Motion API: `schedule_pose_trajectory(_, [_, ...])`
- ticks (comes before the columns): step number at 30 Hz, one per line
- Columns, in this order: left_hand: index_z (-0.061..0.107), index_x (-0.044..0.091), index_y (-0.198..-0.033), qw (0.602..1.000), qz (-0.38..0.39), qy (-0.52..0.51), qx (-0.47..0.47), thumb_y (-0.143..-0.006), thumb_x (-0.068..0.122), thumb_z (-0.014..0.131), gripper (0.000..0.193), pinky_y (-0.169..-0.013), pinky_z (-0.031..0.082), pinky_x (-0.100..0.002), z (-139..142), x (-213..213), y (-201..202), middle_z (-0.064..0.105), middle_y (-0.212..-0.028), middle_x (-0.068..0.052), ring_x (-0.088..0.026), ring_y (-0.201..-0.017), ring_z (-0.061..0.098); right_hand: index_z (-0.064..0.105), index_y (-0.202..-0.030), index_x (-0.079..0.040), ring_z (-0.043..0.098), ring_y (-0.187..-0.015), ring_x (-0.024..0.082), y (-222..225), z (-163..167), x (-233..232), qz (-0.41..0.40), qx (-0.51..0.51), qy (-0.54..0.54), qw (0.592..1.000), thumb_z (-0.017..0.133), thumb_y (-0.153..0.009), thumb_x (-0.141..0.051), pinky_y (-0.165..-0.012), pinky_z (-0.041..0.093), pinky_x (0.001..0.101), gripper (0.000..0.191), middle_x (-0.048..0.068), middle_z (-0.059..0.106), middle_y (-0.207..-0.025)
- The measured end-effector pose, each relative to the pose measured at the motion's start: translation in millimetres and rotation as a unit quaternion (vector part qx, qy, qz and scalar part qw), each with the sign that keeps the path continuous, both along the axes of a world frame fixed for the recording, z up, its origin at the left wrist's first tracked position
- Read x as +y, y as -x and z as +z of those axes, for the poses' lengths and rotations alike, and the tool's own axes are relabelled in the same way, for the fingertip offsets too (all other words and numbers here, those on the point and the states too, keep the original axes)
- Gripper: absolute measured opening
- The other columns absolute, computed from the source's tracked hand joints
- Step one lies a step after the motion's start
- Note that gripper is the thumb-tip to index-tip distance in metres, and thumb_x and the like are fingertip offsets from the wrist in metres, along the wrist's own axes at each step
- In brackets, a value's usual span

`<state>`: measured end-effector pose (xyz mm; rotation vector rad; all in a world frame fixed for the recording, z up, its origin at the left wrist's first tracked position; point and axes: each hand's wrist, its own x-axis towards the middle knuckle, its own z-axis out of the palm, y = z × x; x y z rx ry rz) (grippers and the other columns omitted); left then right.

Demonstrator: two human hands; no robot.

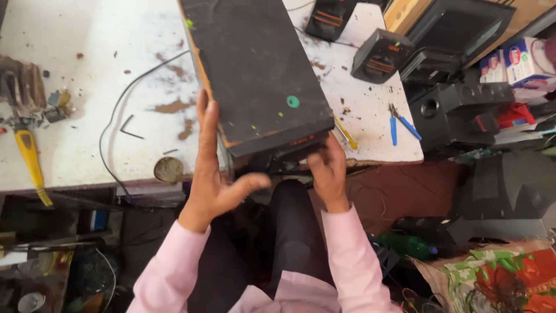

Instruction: The person uses a green-handled screwdriver to adjust components on a circuit board inside a black electronic device. They then use a yellow test probe to check connections on the board. Finally, they reassemble the device by placing the front panel back on and securing it.

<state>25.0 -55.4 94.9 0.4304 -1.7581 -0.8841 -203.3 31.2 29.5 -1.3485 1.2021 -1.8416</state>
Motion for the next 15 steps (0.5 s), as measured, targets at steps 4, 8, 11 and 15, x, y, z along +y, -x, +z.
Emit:
schedule_pose_trajectory(4, [0.009,0.015,-0.169,0.997,-0.021,-0.018,0.071,-0.104,0.039,0.078,0.098,-0.134,0.02,-0.037,-6,12,29,-0.001,-0.177,-0.01,-0.022,-0.162,0.013,0.066,-0.123,0.003,0.061,-0.104,0.011,17,8,1,0.014,0.024,0.001,1.0,0.066,-0.106,-0.046,-0.096,0.049,0.0267,0.052,0.002,0.07,-0.113])
schedule_pose_trajectory(8, [0.008,0.013,-0.168,0.995,-0.003,-0.063,0.078,-0.109,0.028,0.075,0.09,-0.131,0.028,-0.035,12,32,43,0.013,-0.172,-0.01,-0.021,-0.157,0.027,0.067,-0.124,0.002,0.059,-0.099,0.009,15,44,9,-0.026,0.047,-0.011,0.998,0.063,-0.106,-0.047,-0.09,0.049,0.0243,0.053,-0.001,0.07,-0.109])
schedule_pose_trajectory(11, [0.008,0.007,-0.166,0.983,-0.012,-0.152,0.105,-0.107,0.023,0.069,0.087,-0.124,0.04,-0.033,40,37,47,0.035,-0.165,-0.014,-0.021,-0.143,0.046,0.068,-0.118,0.002,0.055,-0.094,0.007,16,86,13,-0.054,0.092,-0.03,0.994,0.059,-0.11,-0.046,-0.083,0.046,0.0256,0.049,-0.003,0.066,-0.101])
schedule_pose_trajectory(15, [0.042,0.0,-0.143,0.991,0.074,-0.097,0.052,-0.114,0.011,0.068,0.041,-0.109,0.049,-0.033,79,4,54,0.059,-0.134,-0.016,-0.02,-0.122,0.058,0.059,-0.091,0.004,0.039,-0.072,0.008,35,142,-6,-0.115,0.273,-0.087,0.951,0.053,-0.115,-0.043,-0.062,0.033,0.0325,0.053,0.001,0.046,-0.07])
